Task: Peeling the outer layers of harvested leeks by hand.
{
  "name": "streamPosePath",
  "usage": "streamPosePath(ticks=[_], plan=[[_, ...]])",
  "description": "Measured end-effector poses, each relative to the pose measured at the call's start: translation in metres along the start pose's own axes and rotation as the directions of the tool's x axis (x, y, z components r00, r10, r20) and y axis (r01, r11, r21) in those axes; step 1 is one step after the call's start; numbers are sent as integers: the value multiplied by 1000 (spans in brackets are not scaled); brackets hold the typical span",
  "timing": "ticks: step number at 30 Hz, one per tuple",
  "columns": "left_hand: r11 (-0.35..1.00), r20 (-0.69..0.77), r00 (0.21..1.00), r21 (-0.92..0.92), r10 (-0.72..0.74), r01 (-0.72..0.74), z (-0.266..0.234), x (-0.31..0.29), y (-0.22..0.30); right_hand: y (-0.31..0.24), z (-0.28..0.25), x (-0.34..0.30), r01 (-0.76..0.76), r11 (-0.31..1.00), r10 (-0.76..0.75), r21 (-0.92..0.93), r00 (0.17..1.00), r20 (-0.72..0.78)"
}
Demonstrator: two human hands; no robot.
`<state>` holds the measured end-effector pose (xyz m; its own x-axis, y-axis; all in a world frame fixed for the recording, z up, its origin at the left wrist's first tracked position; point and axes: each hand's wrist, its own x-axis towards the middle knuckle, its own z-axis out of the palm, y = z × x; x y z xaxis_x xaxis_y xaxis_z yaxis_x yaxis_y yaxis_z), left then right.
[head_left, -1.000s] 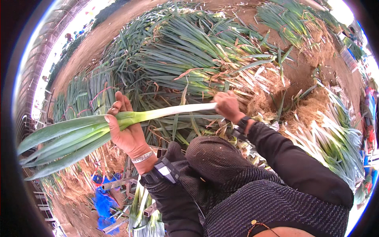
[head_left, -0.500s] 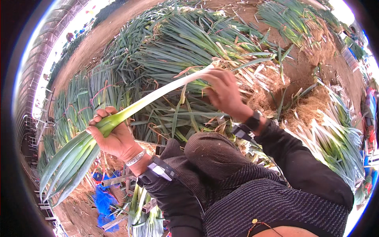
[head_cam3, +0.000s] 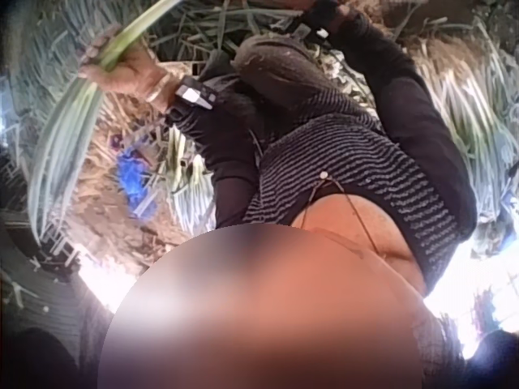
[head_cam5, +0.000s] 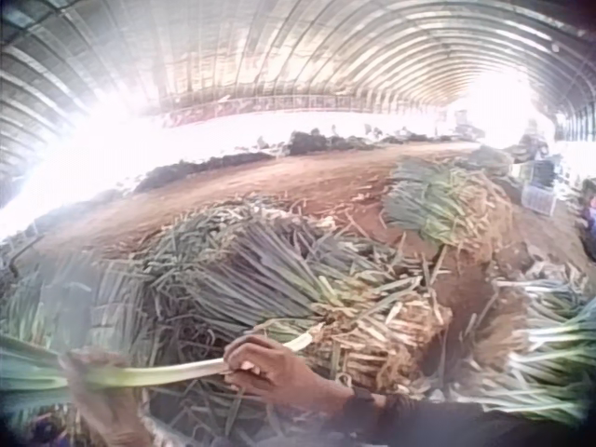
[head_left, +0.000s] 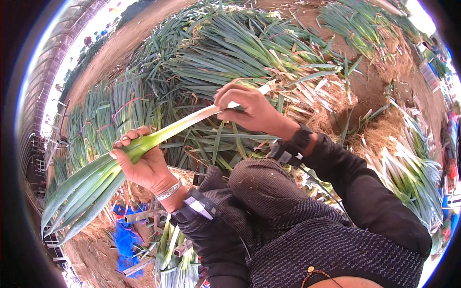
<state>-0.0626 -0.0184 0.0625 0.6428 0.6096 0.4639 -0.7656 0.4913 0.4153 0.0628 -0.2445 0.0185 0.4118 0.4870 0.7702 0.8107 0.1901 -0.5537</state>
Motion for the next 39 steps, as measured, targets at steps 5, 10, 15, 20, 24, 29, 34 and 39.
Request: streamPosePath(ticks=[5,10,15,20,24,29,34,39], plan=[[999,8,1000,36,15,-15,-15,1,14,-7,-30,-24,-20,981,37,-193,996,85],[994,65,998,105,24,-31,-12,6,17,94,-136,-136,-262,278,687,-924,727,0],[997,50,999,77,-15,11,-9,8,10,82,-122,-146,-365,463,626,-808,780,6],[993,25,993,31,-113,113,-6,-1,5,28,-22,-55,-61,701,240,-711,958,155],[994,34,993,4,-109,109,17,5,11,88,-38,-78,-53,635,155,-770,986,59],[980,-7,994,165,110,-107,-19,-1,128,156,-127,-228,-356,347,698,-868,716,-15],[850,-344,826,453,446,-270,-69,-52,222,169,-183,-326,-397,199,939,-896,338,59],[770,-407,729,586,550,-253,-153,-144,313,146,-133,-311,-471,151,988,-869,101,117]])
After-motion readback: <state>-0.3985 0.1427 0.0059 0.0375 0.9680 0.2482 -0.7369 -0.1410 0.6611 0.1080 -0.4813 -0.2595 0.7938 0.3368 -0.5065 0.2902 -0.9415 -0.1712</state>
